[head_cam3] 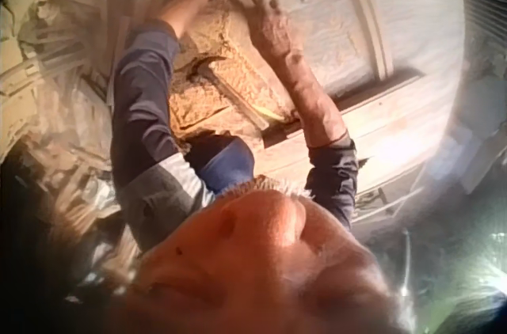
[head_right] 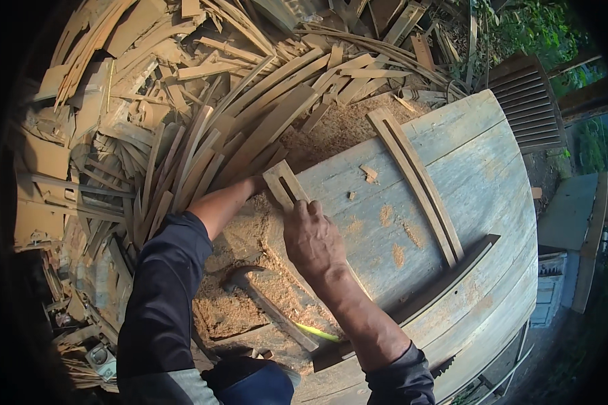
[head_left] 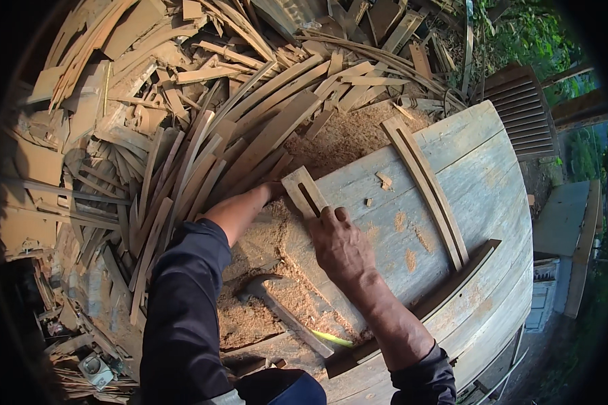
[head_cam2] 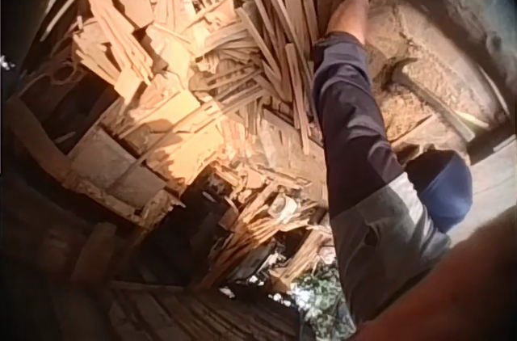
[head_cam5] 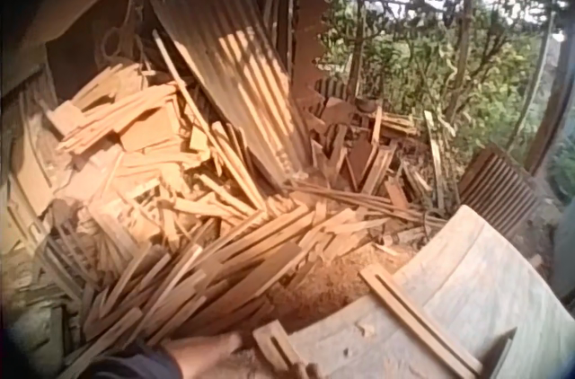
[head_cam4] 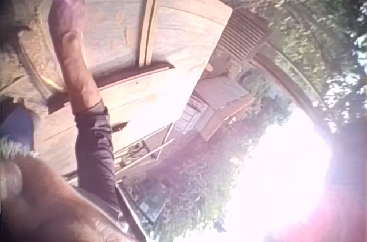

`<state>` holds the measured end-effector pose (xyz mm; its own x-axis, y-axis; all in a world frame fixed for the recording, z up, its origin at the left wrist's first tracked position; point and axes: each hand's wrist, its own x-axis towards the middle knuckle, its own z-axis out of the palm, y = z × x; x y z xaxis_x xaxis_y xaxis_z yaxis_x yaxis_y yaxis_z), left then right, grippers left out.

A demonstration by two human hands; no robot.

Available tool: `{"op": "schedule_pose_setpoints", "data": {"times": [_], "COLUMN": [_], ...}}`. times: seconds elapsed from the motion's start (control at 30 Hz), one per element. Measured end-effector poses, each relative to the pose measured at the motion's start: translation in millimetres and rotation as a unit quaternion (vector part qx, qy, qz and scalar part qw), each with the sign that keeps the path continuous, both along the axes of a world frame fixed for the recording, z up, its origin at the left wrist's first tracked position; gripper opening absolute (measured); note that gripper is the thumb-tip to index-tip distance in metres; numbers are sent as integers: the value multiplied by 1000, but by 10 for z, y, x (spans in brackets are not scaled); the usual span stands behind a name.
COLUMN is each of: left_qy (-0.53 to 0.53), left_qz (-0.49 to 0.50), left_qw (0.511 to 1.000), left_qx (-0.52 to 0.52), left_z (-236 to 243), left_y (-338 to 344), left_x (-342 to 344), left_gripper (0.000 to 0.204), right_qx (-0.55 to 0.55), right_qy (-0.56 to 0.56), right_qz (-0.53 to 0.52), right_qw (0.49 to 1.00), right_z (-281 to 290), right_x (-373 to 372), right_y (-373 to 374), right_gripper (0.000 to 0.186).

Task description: The person measures and aligns wooden panels on a table saw station, uses a tape measure to check dimensions, and sets up pieces for cutting.

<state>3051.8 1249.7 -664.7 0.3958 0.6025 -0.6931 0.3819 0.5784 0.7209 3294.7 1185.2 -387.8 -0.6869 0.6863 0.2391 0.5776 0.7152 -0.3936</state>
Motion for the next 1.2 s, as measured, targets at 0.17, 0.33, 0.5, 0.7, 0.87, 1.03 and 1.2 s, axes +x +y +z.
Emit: {"op": "schedule_pose_setpoints", "data": {"times": [0.17, 0.33, 0.5, 0.7, 0.87, 1.03, 1.2], "left_qy": [5, 9, 18, 27, 40, 91, 343], "left_qz": [-2, -1, 0, -2, -5, -14, -4], "left_qw": [1000, 1000, 999, 999, 999, 993, 913], "left_qx": [11, 25, 27, 28, 31, 67, 220], "left_z": [22, 25, 5, 4, -12, -138, -20], "left_y": [10, 34, 24, 51, 59, 76, 105], "left_x": [31, 87, 91, 62, 40, 19, -66], "left_gripper": [38, 38, 38, 37, 37, 37, 38], "right_qx": [-237, -126, -328, -94, -257, -138, -122], "right_qy": [-229, -232, -268, -170, -240, -198, -44], "right_qz": [-108, 20, -135, -49, -134, -112, -157], "right_qw": [938, 964, 896, 980, 927, 964, 979], "right_z": [10, -25, 11, 10, -120, 41, 312], "right_x": [56, 44, -32, -1, -59, 122, 748], "right_y": [29, 24, 89, -25, 12, -196, -801], "right_gripper": [26, 40, 52, 39, 40, 66, 69]}}
